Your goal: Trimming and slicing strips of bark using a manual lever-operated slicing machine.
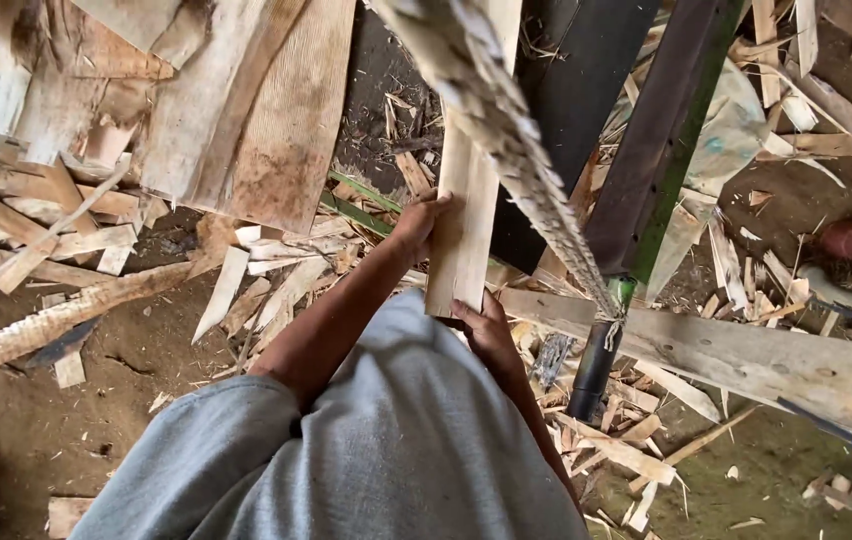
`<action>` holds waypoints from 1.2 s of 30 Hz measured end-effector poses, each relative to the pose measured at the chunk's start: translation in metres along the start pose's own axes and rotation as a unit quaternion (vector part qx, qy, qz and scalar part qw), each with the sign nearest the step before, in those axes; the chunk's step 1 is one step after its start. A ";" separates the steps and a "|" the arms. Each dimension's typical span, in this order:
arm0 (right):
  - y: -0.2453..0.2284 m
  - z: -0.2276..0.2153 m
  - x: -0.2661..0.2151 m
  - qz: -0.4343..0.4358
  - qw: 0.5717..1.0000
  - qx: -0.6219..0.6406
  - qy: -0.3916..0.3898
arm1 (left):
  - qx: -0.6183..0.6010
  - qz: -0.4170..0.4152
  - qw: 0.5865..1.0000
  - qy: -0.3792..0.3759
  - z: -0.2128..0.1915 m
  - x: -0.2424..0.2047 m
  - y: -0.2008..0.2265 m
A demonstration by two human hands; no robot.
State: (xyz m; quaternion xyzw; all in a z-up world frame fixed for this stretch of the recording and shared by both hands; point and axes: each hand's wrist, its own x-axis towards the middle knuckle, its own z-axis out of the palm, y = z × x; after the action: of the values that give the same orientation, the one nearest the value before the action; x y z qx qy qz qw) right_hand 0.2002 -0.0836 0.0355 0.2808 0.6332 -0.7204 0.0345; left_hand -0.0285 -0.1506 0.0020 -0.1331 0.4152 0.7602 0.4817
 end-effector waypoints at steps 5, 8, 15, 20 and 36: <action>0.011 -0.005 -0.001 0.017 0.993 0.116 -0.011 | -0.007 -0.011 1.000 -0.007 0.011 -0.017 0.000; 0.014 -0.001 0.004 -0.042 0.998 0.026 0.041 | 0.082 0.047 0.995 -0.008 -0.006 0.010 -0.022; -0.079 0.018 -0.029 0.005 0.988 -0.146 0.056 | 0.565 0.253 0.785 0.025 0.014 0.019 -0.066; 0.005 -0.018 -0.017 -0.044 0.986 0.074 0.140 | 0.679 0.314 0.663 0.028 0.062 0.000 -0.060; 0.069 -0.025 -0.039 0.014 0.970 0.171 0.170 | 0.466 0.234 0.847 -0.105 0.027 0.090 -0.110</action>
State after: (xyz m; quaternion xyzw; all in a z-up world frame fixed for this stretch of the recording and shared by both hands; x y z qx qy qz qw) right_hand 0.2698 -0.0862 -0.0091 0.4095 0.4933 -0.7592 -0.1122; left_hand 0.0242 -0.0531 -0.0913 0.2888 0.6863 0.5768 0.3358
